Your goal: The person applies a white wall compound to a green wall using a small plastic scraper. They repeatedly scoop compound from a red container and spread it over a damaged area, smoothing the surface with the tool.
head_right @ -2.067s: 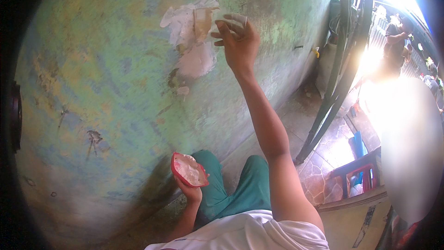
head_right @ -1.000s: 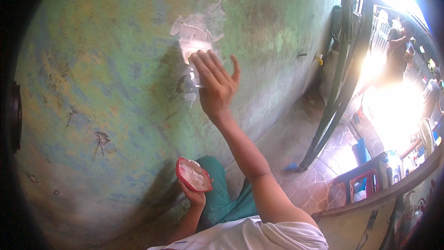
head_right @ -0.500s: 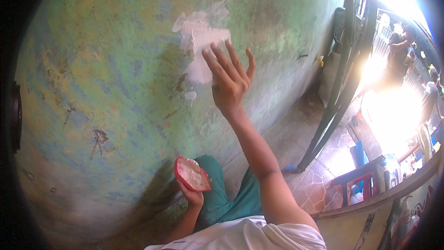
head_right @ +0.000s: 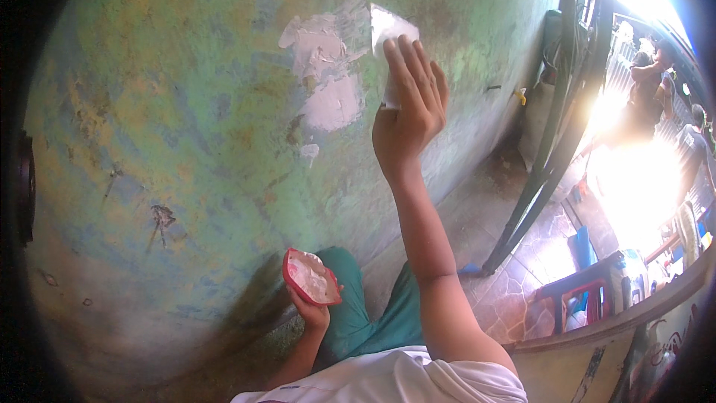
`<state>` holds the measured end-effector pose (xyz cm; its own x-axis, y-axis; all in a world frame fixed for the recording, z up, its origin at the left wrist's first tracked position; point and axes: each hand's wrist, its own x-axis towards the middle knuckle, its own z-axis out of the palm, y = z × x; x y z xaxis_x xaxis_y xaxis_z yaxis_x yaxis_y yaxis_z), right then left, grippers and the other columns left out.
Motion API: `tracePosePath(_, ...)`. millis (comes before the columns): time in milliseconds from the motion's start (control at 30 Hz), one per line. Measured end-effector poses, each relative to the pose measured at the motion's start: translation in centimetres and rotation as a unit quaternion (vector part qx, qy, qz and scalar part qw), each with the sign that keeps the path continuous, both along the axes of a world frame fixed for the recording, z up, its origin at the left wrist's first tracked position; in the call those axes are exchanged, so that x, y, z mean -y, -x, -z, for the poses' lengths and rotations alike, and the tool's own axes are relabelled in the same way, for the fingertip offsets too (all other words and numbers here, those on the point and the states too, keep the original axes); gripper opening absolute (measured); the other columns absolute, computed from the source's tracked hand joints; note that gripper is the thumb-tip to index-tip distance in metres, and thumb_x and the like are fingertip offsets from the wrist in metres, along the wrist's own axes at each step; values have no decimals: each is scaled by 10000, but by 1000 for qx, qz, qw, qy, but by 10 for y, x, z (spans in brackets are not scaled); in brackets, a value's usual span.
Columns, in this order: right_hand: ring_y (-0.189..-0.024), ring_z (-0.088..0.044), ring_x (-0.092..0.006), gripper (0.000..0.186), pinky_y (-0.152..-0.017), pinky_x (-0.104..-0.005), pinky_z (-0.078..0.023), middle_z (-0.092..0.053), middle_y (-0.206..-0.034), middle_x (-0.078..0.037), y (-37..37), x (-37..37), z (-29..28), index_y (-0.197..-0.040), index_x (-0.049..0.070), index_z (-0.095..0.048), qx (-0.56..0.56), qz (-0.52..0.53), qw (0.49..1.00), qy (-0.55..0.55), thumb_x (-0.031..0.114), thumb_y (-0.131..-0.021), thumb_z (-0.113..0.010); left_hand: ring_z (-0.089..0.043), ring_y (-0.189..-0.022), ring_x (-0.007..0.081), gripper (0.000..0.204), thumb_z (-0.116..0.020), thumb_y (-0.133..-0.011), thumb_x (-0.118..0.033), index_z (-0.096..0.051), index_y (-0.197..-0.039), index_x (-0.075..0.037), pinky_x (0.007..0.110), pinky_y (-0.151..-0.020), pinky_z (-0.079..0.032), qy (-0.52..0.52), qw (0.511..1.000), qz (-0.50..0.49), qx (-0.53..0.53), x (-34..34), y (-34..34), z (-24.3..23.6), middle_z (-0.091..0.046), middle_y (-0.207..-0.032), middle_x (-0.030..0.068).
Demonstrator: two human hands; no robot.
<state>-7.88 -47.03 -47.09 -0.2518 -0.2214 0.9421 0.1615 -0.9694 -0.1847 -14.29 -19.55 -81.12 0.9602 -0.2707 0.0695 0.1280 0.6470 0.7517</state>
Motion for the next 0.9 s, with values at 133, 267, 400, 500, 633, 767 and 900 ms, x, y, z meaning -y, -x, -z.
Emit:
tracePosePath(133, -1312, -602, -242, 442, -1112, -454, -410, -689, -1333, -51, -24, -14, -11, -1242, 177, -735, -59, -6, 998, 4, -69, -896, -615, -464, -1361, 382, 610, -203, -1109, -493, -226, -1571, -96, 637, -976, -513, -19, 998, 0, 51, -1, -1, 3, -345, -1561, 158)
tracePosePath(267, -1368, -538, -300, 467, -1118, -486, -377, -661, -1374, -42, -23, -39, 9, -1272, 183, -715, -180, -9, 984, 11, -70, -899, -593, -578, -1232, 385, 744, -277, -1011, -701, -261, -1573, -213, 639, -799, -581, 10, 1000, 5, -12, 3, -4, -9, -448, -1498, 100)
tracePosePath(400, -1366, -530, -327, 496, -1115, -501, -377, -648, -1381, -67, -14, -37, 23, -1296, 158, -697, -117, -10, 993, 10, -87, -877, -596, -543, -1273, 391, 740, -271, -1013, -697, -262, -1575, -216, 646, -831, -564, 27, 999, 12, -37, 5, -1, -19, -425, -1521, 93)
tracePosePath(500, -1377, -517, -338, 517, -1117, -516, -376, -637, -1392, -89, -18, -37, 25, -1306, 131, -690, -108, -13, 993, -50, -105, -857, -590, -473, -1358, 387, 717, -242, -1034, -669, -249, -1582, -206, 654, -924, -532, 25, 998, 37, -33, 1, 2, -20, -377, -1563, 82)
tracePosePath(633, -1375, -521, -329, 532, -1113, -504, -379, -639, -1391, -84, -26, -47, 31, -1312, 129, -686, -181, -31, 982, 46, -112, -849, -583, -468, -1367, 380, 722, -237, -1042, -654, -257, -1579, -172, 627, -957, -530, 27, 999, 31, -30, 0, -2, -12, -371, -1565, 100)
tracePosePath(767, -1359, -535, -327, 547, -1106, -483, -381, -642, -1388, -83, -24, -51, 37, -1328, 136, -676, -37, -17, 999, 37, -105, -847, -579, -449, -1391, 368, 711, -227, -1057, -627, -266, -1575, -141, 591, -1026, -503, 74, 996, 37, -39, 1, -6, -1, -364, -1568, 115)
tracePosePath(900, -1363, -527, -327, 583, -1117, -500, -369, -642, -1386, -86, -25, -47, 34, -1323, 140, -675, -150, -18, 987, -46, -131, -818, -565, -438, -1402, 366, 691, -227, -1067, -605, -267, -1577, -140, 580, -1061, -478, 46, 999, 11, -21, -1, -5, 6, -367, -1567, 114)
